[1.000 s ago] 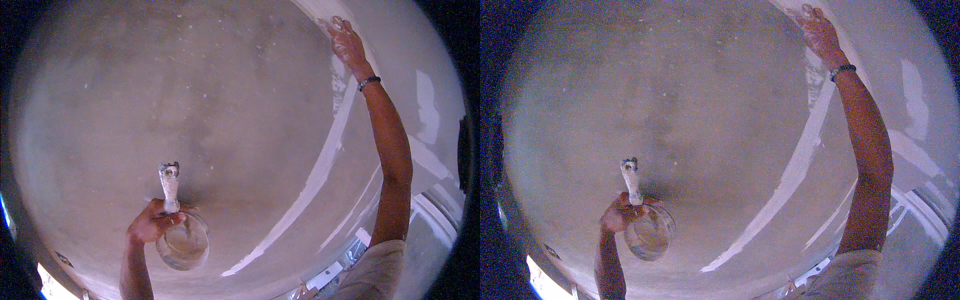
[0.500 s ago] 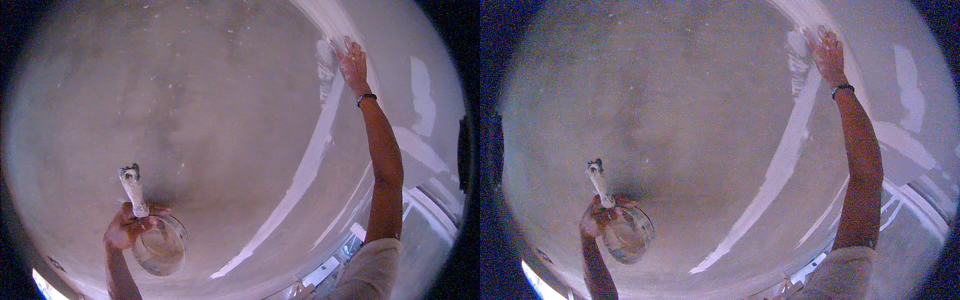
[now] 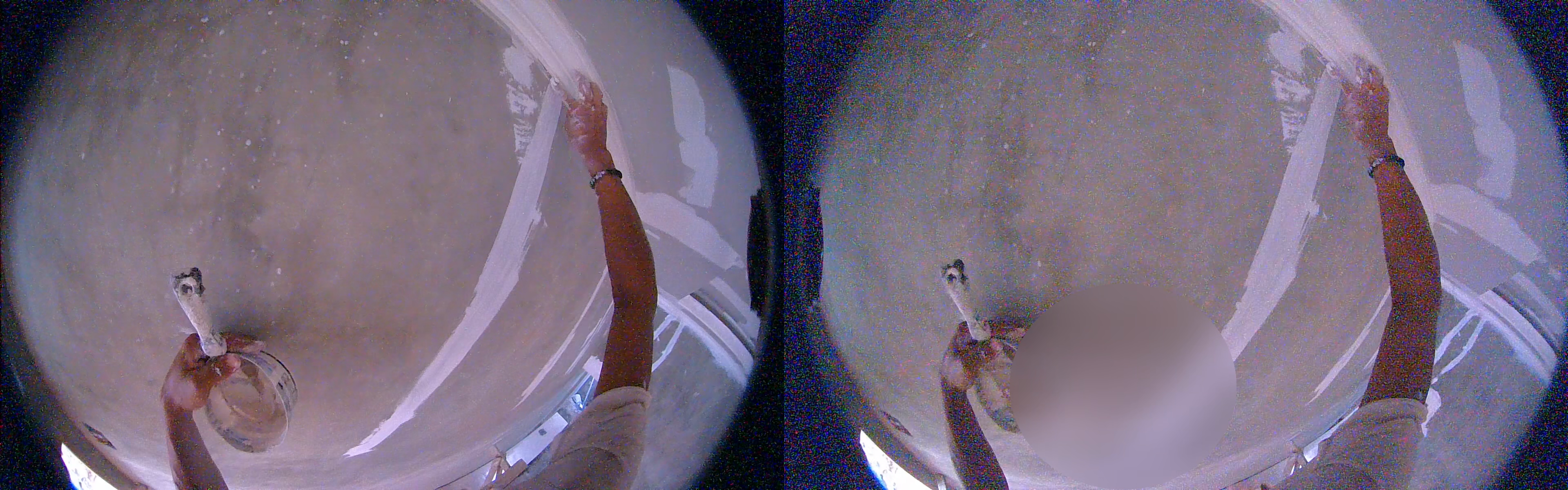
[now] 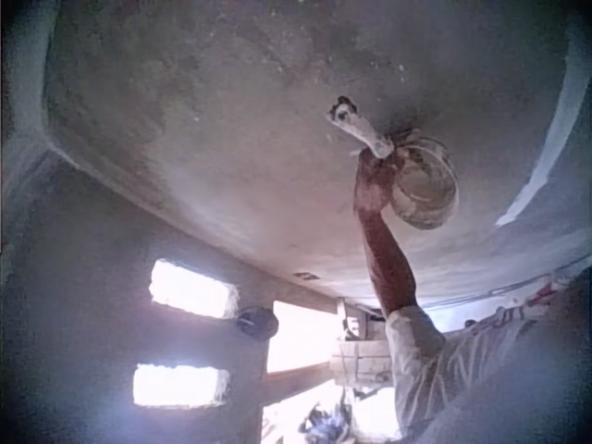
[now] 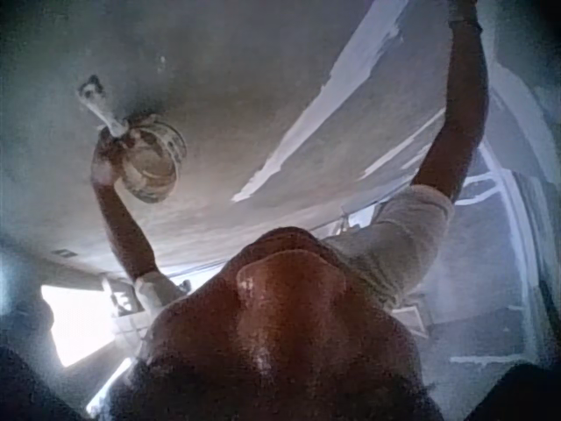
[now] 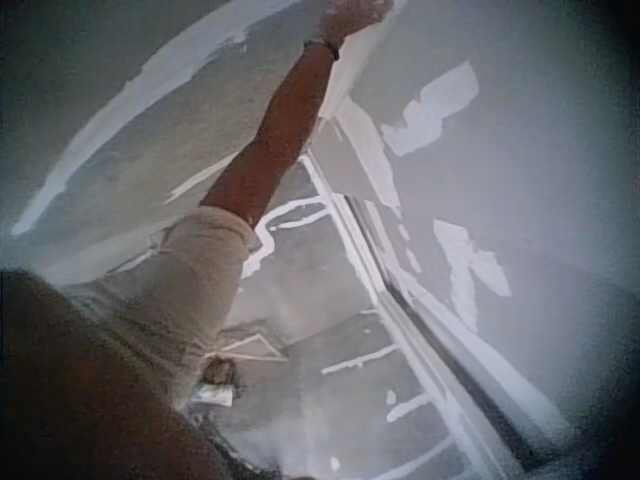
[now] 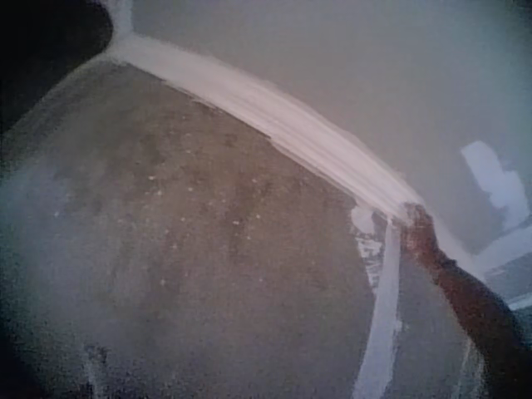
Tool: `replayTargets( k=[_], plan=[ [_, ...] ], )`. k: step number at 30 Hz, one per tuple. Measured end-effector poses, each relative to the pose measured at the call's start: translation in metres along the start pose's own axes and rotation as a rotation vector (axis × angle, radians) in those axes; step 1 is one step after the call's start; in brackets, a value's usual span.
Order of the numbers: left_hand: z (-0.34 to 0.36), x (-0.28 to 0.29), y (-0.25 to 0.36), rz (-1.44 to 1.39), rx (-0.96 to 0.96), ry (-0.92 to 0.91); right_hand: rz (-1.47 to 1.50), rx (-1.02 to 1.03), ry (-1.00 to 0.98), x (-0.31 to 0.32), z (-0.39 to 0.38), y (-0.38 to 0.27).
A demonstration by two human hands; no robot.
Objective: The person applies plaster to the upper corner and ceiling edges of a room using a putty knife and a bucket of plaster mixture, smoothing it along the joints with their fingers and the tool.
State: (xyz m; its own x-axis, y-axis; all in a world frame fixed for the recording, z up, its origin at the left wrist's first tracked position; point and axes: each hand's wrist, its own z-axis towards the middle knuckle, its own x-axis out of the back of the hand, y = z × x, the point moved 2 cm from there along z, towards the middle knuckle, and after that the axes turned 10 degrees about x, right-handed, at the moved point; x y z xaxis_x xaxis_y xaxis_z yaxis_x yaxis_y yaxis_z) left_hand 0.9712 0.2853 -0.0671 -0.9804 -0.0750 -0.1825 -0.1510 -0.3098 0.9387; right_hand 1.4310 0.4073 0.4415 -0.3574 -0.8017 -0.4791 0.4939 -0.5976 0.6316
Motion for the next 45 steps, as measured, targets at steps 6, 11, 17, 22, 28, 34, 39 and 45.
replayTargets(
  k=[6, 11, 17, 22, 28, 34, 39, 45],
  plan=[
    [0.005, 0.005, -0.007, -0.027, -0.035, -0.019, 1.651, -0.349, -0.127, -0.002, 0.045, 0.006],
    [0.004, 0.001, 0.006, -0.026, -0.077, -0.076, 1.178, -0.160, 0.043, -0.014, 0.055, 0.012],
    [0.002, -0.001, 0.012, 0.093, -0.109, -0.026, 0.240, -0.041, -0.118, -0.022, -0.002, 0.002],
    [0.007, 0.007, 0.001, 0.025, -0.082, -0.041, 0.264, -0.105, -0.132, -0.005, -0.025, 0.006],
    [0.001, 0.008, -0.002, 0.031, -0.082, -0.026, 0.265, 0.075, 0.295, 0.054, 0.079, -0.026],
    [0.004, 0.008, -0.006, 0.007, -0.103, 0.030, 0.111, 0.120, 0.272, 0.074, 0.114, -0.047],
    [0.002, 0.005, -0.003, 0.007, -0.084, -0.024, 0.044, -0.003, -0.010, 0.026, 0.054, -0.030],
    [0.007, -0.005, 0.003, -0.069, -0.094, -0.121, 0.220, -0.076, -0.189, -0.007, 0.009, 0.005]
  ],
)
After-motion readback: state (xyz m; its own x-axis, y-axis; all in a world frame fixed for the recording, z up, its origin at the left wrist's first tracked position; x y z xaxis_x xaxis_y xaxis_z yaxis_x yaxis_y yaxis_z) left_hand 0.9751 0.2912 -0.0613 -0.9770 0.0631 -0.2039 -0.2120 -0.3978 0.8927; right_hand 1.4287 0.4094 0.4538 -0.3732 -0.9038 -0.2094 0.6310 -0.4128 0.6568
